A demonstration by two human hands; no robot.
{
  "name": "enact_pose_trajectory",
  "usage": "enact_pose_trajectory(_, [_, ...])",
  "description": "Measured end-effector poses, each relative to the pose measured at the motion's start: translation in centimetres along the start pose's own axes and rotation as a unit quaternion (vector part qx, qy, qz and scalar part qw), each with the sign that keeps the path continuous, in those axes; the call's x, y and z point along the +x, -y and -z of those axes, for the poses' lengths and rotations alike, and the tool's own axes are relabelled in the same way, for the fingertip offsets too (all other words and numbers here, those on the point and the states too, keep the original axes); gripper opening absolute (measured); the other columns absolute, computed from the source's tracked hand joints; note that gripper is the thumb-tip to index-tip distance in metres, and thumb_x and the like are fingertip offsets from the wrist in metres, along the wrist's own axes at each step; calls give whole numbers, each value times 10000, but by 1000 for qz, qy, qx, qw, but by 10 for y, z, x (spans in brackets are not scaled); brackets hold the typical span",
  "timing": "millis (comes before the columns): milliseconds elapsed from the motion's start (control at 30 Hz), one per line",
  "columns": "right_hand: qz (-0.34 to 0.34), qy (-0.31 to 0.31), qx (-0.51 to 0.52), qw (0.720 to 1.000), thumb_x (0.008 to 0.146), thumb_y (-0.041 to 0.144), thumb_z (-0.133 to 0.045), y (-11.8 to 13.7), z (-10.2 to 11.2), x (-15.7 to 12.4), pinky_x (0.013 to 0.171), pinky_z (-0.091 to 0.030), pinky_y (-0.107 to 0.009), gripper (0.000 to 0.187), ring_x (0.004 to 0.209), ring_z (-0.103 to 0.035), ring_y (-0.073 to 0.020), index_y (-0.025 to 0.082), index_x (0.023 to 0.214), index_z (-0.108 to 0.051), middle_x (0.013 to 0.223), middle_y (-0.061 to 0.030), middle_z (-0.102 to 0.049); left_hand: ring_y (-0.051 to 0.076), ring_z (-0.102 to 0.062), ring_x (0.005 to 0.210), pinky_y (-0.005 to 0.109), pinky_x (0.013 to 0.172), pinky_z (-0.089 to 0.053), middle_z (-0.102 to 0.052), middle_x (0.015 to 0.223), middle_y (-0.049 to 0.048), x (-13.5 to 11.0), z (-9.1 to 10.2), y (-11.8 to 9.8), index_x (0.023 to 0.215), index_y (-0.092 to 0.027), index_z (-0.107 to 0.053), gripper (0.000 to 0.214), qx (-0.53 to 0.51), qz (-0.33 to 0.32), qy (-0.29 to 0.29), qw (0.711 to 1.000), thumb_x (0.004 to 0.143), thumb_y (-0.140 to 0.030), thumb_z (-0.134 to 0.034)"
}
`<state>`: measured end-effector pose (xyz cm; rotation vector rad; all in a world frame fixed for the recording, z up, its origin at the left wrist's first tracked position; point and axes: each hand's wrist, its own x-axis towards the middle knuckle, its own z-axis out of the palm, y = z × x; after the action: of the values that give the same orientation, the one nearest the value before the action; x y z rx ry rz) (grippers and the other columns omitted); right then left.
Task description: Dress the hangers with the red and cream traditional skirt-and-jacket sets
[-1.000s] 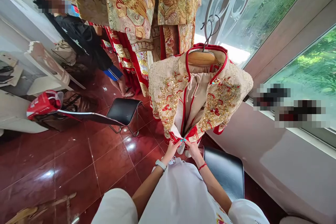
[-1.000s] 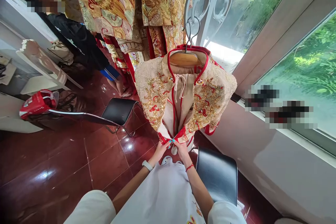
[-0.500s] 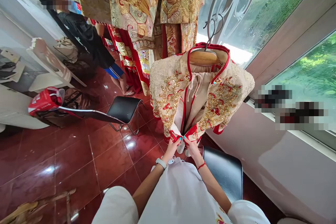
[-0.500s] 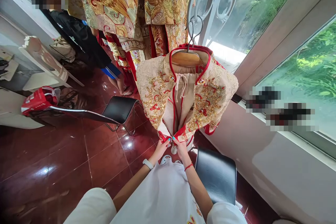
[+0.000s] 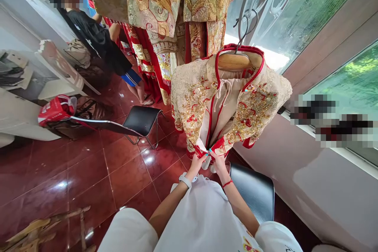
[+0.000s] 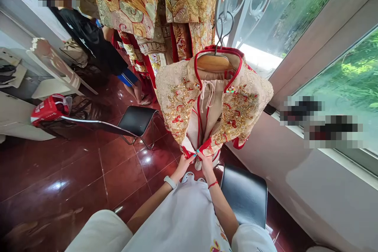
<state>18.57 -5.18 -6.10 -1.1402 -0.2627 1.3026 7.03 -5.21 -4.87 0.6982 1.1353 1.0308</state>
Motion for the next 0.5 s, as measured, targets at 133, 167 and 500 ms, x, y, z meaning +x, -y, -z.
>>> enact_pose_trajectory(133, [-25, -2, -5, 1000, 482, 295, -923, -4, 3, 3, 751, -535, -296, 439, 742, -647, -155, 223, 832, -667, 829, 27, -729, 106, -503, 580, 257, 604, -405, -597, 626, -14, 1, 2, 4, 675, -166, -604, 413, -4, 22, 8, 1000, 596, -453, -890])
enact_pose_trajectory(167, [-38, 4, -7, 999, 488, 305, -926, -4, 5, 3, 743, -537, -298, 437, 743, -650, -158, 219, 831, -669, 830, 20, -731, 106, -507, 583, 258, 606, -409, -607, 637, -10, 1, 3, 4, 685, -164, -611, 411, -6, 27, 11, 1000, 594, -450, -892])
enact_pose_trajectory(500, [-173, 126, -20, 977, 643, 442, -890, -3, 34, -22, 648, -557, -304, 360, 642, -635, -133, 208, 828, -689, 767, -5, -716, 111, -537, 568, 260, 610, -430, -576, 603, -32, 11, 8, 13, 678, -164, -596, 406, -29, 57, 24, 998, 601, -438, -885])
